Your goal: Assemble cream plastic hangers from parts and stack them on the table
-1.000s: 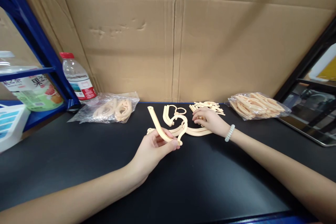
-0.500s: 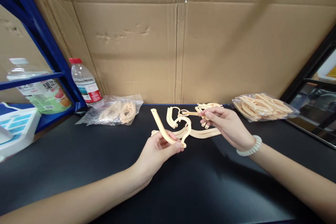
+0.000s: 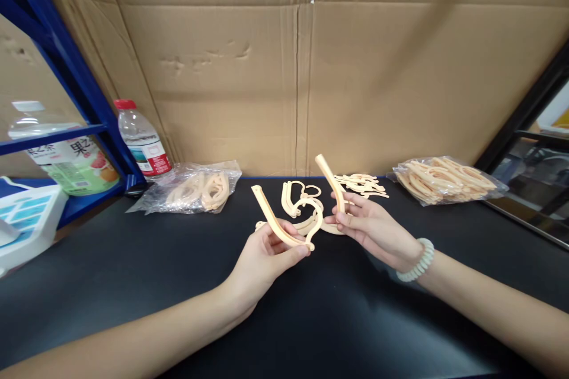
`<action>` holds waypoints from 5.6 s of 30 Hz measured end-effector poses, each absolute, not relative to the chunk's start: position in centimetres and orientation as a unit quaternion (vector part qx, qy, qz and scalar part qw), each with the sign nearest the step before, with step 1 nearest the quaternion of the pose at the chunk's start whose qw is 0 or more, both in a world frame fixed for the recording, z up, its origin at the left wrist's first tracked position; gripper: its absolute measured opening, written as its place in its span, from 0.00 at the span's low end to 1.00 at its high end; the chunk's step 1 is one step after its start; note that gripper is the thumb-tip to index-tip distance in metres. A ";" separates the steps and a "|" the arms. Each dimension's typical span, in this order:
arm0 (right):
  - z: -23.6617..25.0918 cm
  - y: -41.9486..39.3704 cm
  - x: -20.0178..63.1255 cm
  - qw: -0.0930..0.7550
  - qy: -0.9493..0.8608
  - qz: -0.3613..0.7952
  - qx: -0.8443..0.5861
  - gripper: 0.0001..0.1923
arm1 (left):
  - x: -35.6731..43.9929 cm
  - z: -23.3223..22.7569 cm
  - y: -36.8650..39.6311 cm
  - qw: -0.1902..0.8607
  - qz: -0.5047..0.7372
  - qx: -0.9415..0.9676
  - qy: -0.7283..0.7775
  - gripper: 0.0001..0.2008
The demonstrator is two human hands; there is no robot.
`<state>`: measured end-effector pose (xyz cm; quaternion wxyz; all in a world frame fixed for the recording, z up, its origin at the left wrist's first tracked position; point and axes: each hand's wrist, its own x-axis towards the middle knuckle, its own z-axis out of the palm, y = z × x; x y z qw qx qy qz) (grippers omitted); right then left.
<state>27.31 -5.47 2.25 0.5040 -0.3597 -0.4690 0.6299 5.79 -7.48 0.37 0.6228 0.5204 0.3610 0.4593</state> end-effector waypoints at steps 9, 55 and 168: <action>1.5 -6.6 26.2 0.464 -0.506 0.633 -0.357 0.15 | 5.9 0.5 -7.5 0.628 0.471 0.504 0.360 0.19; 1.0 -7.9 24.8 0.420 -0.675 0.518 -0.316 0.03 | 6.4 0.7 -7.8 0.607 0.438 0.557 0.359 0.15; 2.3 -4.4 30.1 0.094 -0.888 0.059 -0.447 0.10 | 3.2 -0.1 -4.3 0.015 0.261 0.907 0.329 0.16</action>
